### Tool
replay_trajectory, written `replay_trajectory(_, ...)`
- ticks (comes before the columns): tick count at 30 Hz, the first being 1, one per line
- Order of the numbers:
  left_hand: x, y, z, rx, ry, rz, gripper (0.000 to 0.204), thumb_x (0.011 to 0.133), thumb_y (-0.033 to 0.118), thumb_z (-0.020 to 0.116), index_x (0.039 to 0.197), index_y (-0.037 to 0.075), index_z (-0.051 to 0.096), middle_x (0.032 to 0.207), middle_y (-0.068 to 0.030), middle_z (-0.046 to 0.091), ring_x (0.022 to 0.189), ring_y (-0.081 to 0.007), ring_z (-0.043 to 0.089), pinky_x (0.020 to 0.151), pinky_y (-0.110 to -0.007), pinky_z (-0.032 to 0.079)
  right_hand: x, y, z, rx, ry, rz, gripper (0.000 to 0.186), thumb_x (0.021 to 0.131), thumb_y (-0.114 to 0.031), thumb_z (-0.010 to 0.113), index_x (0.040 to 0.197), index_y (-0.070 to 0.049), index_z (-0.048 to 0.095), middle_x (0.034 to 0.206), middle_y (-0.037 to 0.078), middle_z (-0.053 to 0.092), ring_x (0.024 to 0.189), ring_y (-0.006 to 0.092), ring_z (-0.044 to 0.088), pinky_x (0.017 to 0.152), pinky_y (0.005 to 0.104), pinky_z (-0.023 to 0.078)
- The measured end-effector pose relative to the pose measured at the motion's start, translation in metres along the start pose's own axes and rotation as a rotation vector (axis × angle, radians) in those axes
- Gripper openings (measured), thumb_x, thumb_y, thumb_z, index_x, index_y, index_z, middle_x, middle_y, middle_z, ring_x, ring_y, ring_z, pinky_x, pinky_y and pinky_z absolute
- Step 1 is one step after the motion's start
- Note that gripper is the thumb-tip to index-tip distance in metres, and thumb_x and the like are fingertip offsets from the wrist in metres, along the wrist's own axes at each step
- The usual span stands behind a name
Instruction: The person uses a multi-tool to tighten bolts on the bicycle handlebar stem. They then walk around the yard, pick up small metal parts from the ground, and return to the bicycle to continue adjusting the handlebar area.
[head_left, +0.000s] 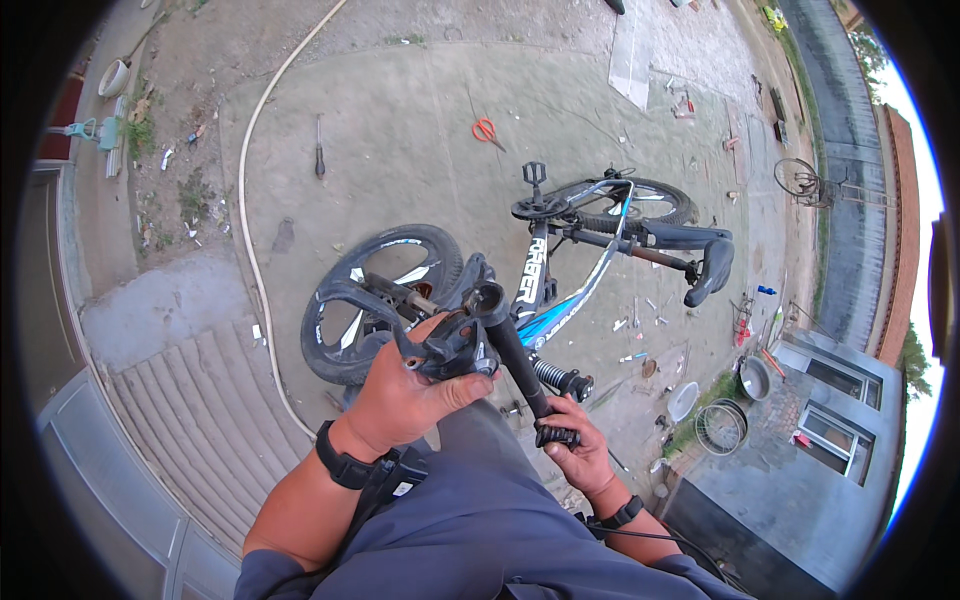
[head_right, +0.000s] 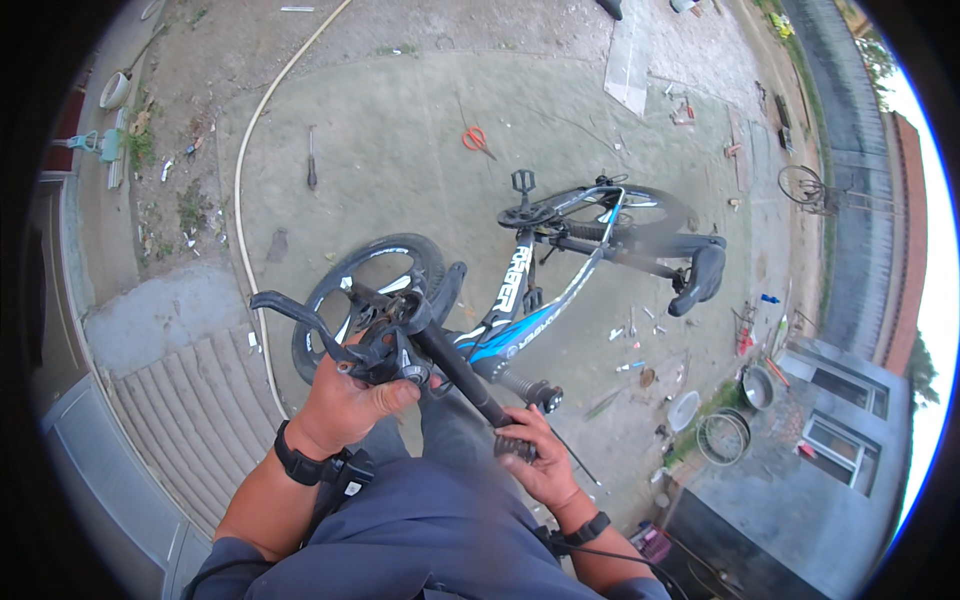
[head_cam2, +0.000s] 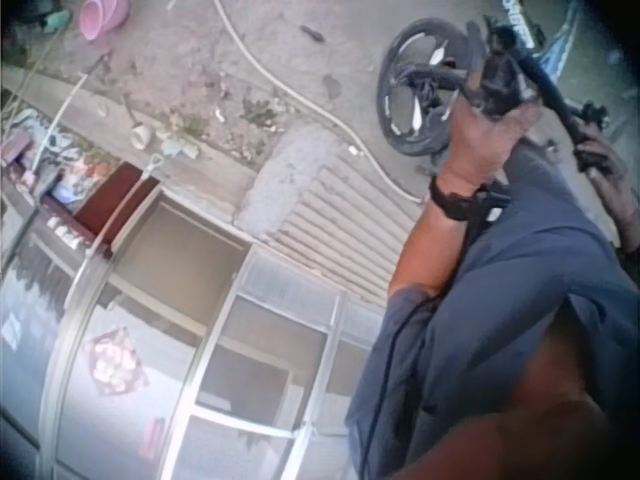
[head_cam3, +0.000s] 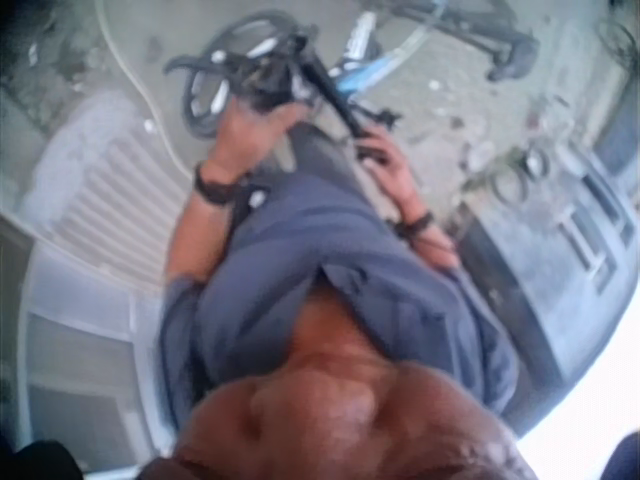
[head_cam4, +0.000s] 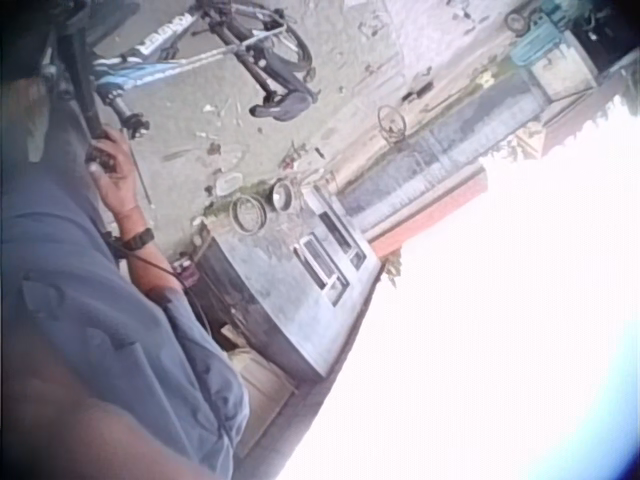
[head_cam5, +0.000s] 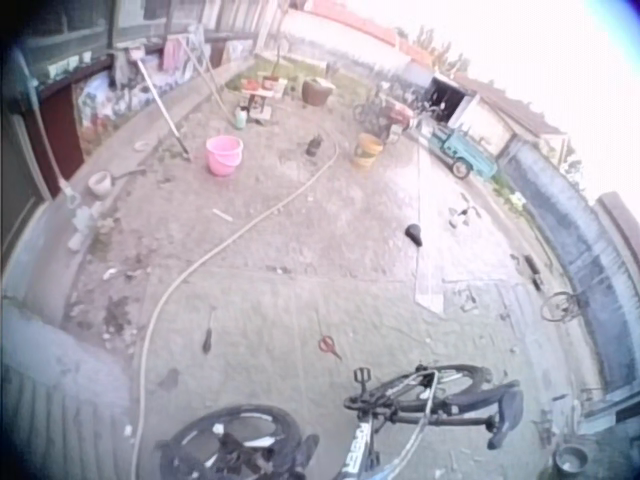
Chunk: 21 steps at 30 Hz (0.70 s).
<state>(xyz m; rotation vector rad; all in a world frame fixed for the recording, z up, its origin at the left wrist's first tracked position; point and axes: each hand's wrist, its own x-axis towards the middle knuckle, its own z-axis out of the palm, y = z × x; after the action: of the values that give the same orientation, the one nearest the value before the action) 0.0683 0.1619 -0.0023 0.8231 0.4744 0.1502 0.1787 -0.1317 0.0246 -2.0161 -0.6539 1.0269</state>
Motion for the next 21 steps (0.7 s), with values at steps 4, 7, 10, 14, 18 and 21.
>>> replay_trajectory(4, 0.004, -0.002, -0.007, -0.014, -0.042, -0.03, 0.047, 0.088, 0.026, 0.084, 0.123, 0.001, 0.065, 0.097, -0.0019, 0.071, 0.09, -0.0114, 0.063, 0.084, -0.028, 0.051, 0.0, 0.001, 0.002, 0.043, 0.005, 0.005, 0.033, 0.086, -0.022, 0.078, 0.116, -0.011, 0.072, 0.134, 0.013, 0.063, 0.129, 0.0286, 0.058, 0.123, 0.0543, 0.021)
replay_trajectory(7, 0.009, -0.002, -0.012, -0.024, -0.097, -0.024, 0.047, 0.087, 0.027, 0.084, 0.122, 0.001, 0.066, 0.098, -0.0026, 0.071, 0.091, -0.0113, 0.063, 0.085, -0.028, 0.05, 0.0, 0.002, 0.002, 0.055, 0.01, 0.002, 0.033, 0.086, -0.023, 0.078, 0.116, -0.011, 0.072, 0.134, 0.013, 0.064, 0.129, 0.0286, 0.058, 0.123, 0.0542, 0.021)
replay_trajectory(10, 0.014, -0.002, -0.019, -0.048, -0.158, -0.029, 0.044, 0.087, 0.025, 0.085, 0.119, 0.001, 0.067, 0.099, -0.0032, 0.071, 0.092, -0.0121, 0.063, 0.086, -0.029, 0.05, -0.001, 0.003, 0.003, 0.053, 0.017, -0.005, 0.034, 0.088, -0.028, 0.077, 0.116, -0.01, 0.071, 0.132, 0.014, 0.064, 0.129, 0.0302, 0.058, 0.123, 0.0548, 0.021)
replay_trajectory(14, 0.016, -0.004, -0.023, -0.105, -0.181, -0.076, 0.045, 0.085, 0.021, 0.085, 0.12, 0.0, 0.065, 0.103, -0.0066, 0.072, 0.096, -0.0167, 0.066, 0.089, -0.033, 0.052, -0.001, 0.004, 0.004, 0.041, 0.023, -0.011, 0.033, 0.089, -0.027, 0.077, 0.116, -0.01, 0.071, 0.132, 0.014, 0.064, 0.129, 0.0297, 0.058, 0.123, 0.0549, 0.021)
replay_trajectory(18, 0.027, -0.008, -0.032, -0.148, -0.238, -0.087, 0.057, 0.081, 0.02, 0.088, 0.126, -0.001, 0.061, 0.107, -0.013, 0.073, 0.102, -0.0253, 0.07, 0.095, -0.04, 0.052, -0.002, 0.004, 0.004, 0.026, 0.032, -0.02, 0.031, 0.087, -0.022, 0.077, 0.116, -0.012, 0.072, 0.135, 0.012, 0.064, 0.129, 0.028, 0.058, 0.123, 0.0548, 0.021)
replay_trajectory(21, 0.034, -0.011, -0.037, -0.193, -0.27, -0.116, 0.055, 0.079, 0.017, 0.087, 0.125, -0.001, 0.063, 0.107, -0.014, 0.072, 0.103, -0.0278, 0.069, 0.095, -0.042, 0.052, -0.002, 0.005, 0.004, 0.029, 0.026, -0.013, 0.032, 0.087, -0.022, 0.078, 0.116, -0.012, 0.072, 0.135, 0.012, 0.064, 0.129, 0.0286, 0.058, 0.123, 0.0551, 0.021)
